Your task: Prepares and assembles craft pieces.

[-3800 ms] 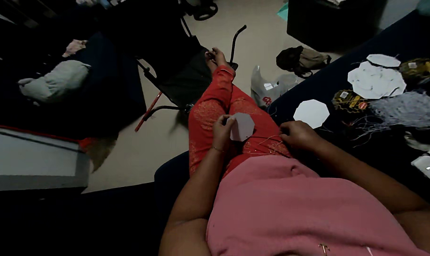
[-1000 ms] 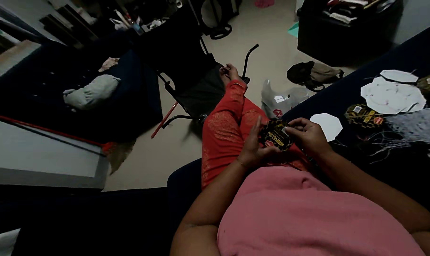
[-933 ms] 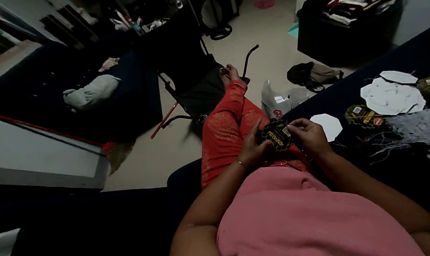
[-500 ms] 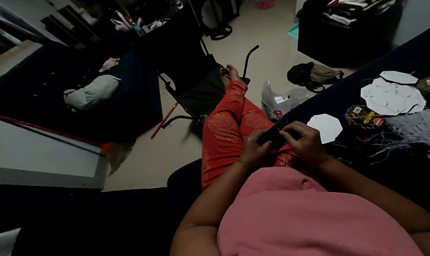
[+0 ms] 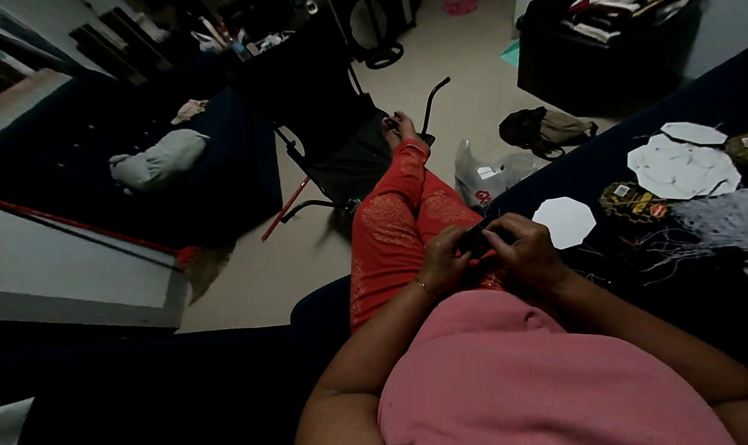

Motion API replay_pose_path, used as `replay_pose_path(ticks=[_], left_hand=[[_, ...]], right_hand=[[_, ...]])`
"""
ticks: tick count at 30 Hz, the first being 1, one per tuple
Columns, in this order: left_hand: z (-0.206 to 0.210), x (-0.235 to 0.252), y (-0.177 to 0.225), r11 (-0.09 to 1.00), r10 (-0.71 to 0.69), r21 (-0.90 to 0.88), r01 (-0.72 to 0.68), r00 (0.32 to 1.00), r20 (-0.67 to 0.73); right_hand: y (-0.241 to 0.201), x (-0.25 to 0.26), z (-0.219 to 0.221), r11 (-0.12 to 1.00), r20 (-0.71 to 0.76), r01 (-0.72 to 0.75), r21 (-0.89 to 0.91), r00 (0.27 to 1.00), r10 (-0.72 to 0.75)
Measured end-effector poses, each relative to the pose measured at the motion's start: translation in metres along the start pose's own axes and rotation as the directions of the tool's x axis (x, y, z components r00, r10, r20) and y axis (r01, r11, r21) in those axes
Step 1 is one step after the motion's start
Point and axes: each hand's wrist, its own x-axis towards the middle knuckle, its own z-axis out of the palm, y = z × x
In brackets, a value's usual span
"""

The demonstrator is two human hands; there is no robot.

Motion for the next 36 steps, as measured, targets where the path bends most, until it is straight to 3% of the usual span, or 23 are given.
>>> replay_pose_path(ticks=[15, 19, 23, 26, 36], left_hand=[[-0.002, 0.000, 0.002, 0.994, 0.066, 0.087, -0.072, 0.996, 0.067], [-0.005, 0.001, 0.002, 0.995, 0.026, -0.093, -0.020, 0.998, 0.059], [-0.006, 0.004, 0.002, 0.927, -0.184, -0.324, 0.190, 0.982, 0.047], [-0.008, 0.007, 0.006, 0.923, -0.206, -0.317, 0.220, 0.976, 0.076], [-0.010, 0.009, 0.010, 0.951, -0.096, -0.284, 0.118, 0.991, 0.090]], right_hand=[[0.007, -0.002, 0.001, 0.999, -0.022, 0.046, -0.018, 0.999, -0.046], [0.008, -0.004, -0.002, 0.997, -0.022, 0.078, 0.018, 0.997, -0.077], [0.007, -0.007, -0.004, 0.994, -0.017, 0.095, 0.047, 0.995, -0.094], [0.006, -0.008, -0.005, 0.992, -0.002, 0.110, 0.058, 0.994, -0.110], [0.003, -0.009, -0.007, 0.984, 0.027, 0.168, 0.063, 0.985, -0.170]])
